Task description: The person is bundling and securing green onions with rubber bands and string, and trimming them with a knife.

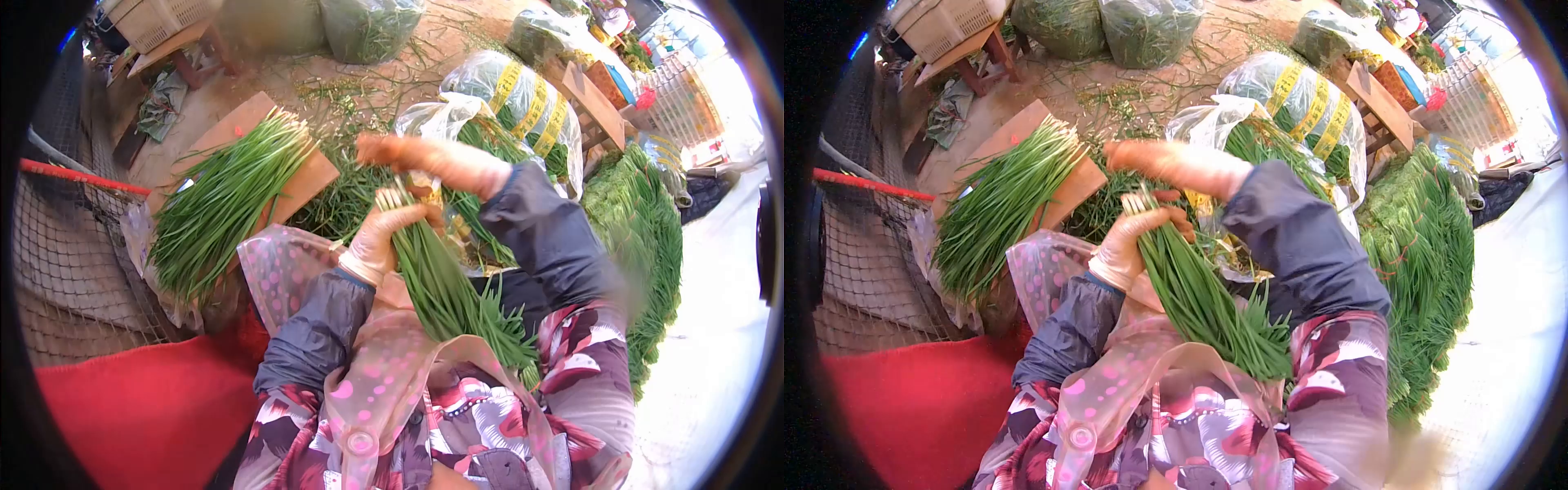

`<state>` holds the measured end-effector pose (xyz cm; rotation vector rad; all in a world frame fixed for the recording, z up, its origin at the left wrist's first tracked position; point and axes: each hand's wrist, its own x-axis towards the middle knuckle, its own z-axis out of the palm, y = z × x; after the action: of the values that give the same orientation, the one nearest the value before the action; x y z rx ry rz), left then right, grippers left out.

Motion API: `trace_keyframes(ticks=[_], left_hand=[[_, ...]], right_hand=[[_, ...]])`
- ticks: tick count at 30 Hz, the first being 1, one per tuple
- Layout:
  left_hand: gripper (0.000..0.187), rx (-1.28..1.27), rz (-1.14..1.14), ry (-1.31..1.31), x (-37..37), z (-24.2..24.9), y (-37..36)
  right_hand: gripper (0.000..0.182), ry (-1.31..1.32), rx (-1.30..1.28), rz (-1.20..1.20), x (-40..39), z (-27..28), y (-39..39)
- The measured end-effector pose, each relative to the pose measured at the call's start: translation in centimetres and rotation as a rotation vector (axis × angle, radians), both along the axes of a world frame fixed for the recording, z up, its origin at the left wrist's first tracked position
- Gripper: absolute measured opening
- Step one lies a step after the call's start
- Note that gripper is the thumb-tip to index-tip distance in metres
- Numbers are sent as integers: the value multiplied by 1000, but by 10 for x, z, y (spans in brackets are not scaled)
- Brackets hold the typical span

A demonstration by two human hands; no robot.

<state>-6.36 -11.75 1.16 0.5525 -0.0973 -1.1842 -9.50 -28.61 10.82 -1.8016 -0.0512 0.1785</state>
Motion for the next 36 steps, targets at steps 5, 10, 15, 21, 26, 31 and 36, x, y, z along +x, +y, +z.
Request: trace_keyframes(ticks=[5, 10, 15, 21, 26, 31, 36], left_hand=[[19, 57, 182, -50, 11, 7, 1], [18, 47, 431, -549, 64, 75, 12], [16, -734, 469, -926, 119, 146, 48], [12, -363, 417, -1078, 87, 142, 18], [11, -378, 456, -1070, 74, 154, -2], [10, -411, 402, -1549, -9, 139, -10], [20, -728, -114, -2345, -67, 73, -5]], right_hand=[[74, -26, -94, -312, -58, -5, 25], [33, -406, -445, -507, -100, -94, 60], [27, 615, -785, 377, -180, -204, 23], [26, 350, 21, -599, -169, -15, 3], [60, 378, 542, 172, -169, -1, 44], [101, 73, 1420, 204, -127, -55, 79], [86, 38, 1597, 44, -122, -51, 69]])
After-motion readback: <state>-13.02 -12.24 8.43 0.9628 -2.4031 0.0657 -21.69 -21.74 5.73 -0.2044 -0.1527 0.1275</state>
